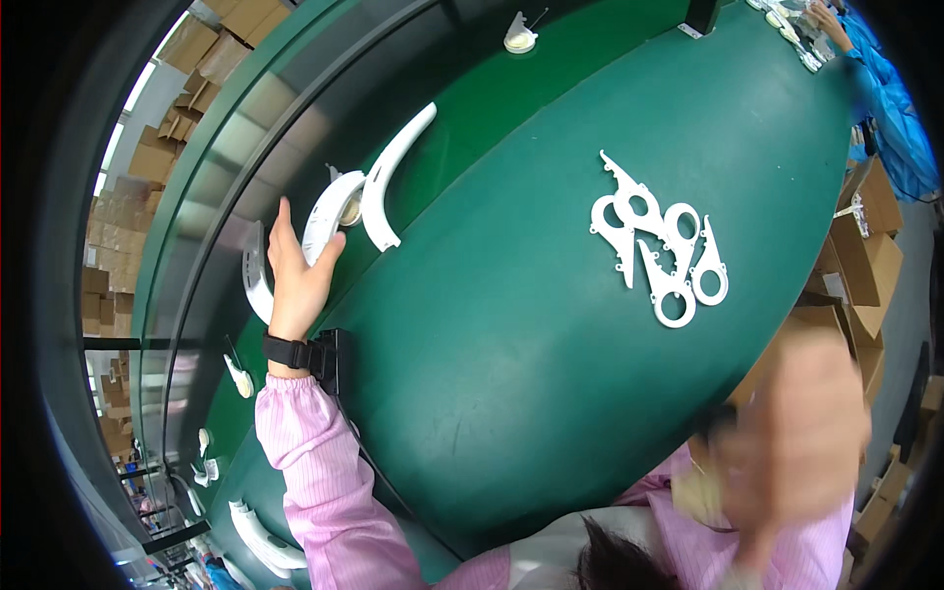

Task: Manually assemble plastic housing parts on a production line conveyor belt.

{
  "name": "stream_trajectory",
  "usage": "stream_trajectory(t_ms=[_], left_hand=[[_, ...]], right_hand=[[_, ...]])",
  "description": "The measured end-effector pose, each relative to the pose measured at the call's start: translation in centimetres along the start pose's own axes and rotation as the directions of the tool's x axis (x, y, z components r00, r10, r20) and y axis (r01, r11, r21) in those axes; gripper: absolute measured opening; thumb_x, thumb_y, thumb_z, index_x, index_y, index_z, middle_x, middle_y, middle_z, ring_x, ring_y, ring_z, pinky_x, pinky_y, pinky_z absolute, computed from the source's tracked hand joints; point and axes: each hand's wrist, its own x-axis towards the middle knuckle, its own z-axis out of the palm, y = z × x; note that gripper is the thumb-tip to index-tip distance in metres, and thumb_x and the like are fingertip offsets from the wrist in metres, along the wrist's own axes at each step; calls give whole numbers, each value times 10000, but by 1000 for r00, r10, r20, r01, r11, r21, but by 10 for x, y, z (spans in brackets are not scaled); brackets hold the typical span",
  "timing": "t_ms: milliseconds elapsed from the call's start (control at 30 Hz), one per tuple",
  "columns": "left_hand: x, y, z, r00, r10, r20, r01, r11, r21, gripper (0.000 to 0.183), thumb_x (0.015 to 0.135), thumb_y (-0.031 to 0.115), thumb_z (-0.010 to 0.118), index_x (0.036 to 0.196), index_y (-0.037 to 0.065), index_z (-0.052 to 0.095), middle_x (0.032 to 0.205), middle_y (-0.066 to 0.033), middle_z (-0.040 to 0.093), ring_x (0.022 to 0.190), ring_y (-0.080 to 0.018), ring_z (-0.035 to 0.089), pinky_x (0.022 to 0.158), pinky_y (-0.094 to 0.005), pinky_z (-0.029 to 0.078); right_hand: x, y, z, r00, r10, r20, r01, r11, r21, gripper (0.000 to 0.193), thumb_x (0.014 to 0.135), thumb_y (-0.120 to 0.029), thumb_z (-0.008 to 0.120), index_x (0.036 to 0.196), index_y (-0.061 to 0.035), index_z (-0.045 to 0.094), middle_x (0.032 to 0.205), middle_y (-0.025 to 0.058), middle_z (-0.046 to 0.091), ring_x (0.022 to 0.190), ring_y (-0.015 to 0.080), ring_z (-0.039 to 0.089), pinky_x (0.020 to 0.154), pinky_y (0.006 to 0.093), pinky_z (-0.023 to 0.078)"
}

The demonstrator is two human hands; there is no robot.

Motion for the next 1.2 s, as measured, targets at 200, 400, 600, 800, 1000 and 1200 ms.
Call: stream_trajectory(t_ms=[200,400,600,800,1000,1200], left_hand=[[-20,-43,4,984,-76,162,103,980,-169,692,904,341,775,1399,-77,533,1297,-296,630,1297,-398,551,1080,-455,428],[-23,-22,15,992,91,84,-64,957,-284,276,995,143,631,1214,-16,581,1088,-185,671,995,-268,661,916,-347,505],[-52,12,-55,995,12,-101,-37,967,-251,194,1021,103,559,1157,-24,617,929,-85,656,905,-145,608,843,-307,486],[-94,16,-129,967,57,247,61,893,-446,253,848,134,705,1057,-8,689,893,-72,659,874,-155,579,799,-288,452],[-132,44,-103,813,287,507,-271,957,-107,223,673,-5,679,756,165,797,1066,-47,700,1147,-297,574,1056,-448,363],[-178,77,-86,985,-23,170,10,997,76,602,825,-24,641,1407,-13,490,1361,-261,513,1242,-451,505,1058,-487,415]], right_hand=[[-17,103,43,760,580,293,-431,788,-440,619,772,-174,836,1348,-109,619,1069,121,646,846,359,674,731,442,543],[-32,108,37,698,651,298,-494,739,-459,354,737,-156,834,1081,-130,757,954,105,653,818,332,693,748,441,567],[-23,108,33,754,605,256,-479,773,-416,138,762,-8,714,876,-85,729,936,100,665,799,345,693,751,438,571],[-31,117,21,680,607,410,-450,788,-421,329,780,-66,702,1104,-106,741,1046,91,662,900,314,695,805,436,566],[-26,111,35,643,614,457,-462,788,-407,291,823,-82,691,1108,-99,749,1057,87,678,861,316,706,797,426,572],[-37,116,42,679,602,420,-428,790,-439,250,830,-91,690,1073,-80,747,1016,106,686,825,333,706,772,436,572]])
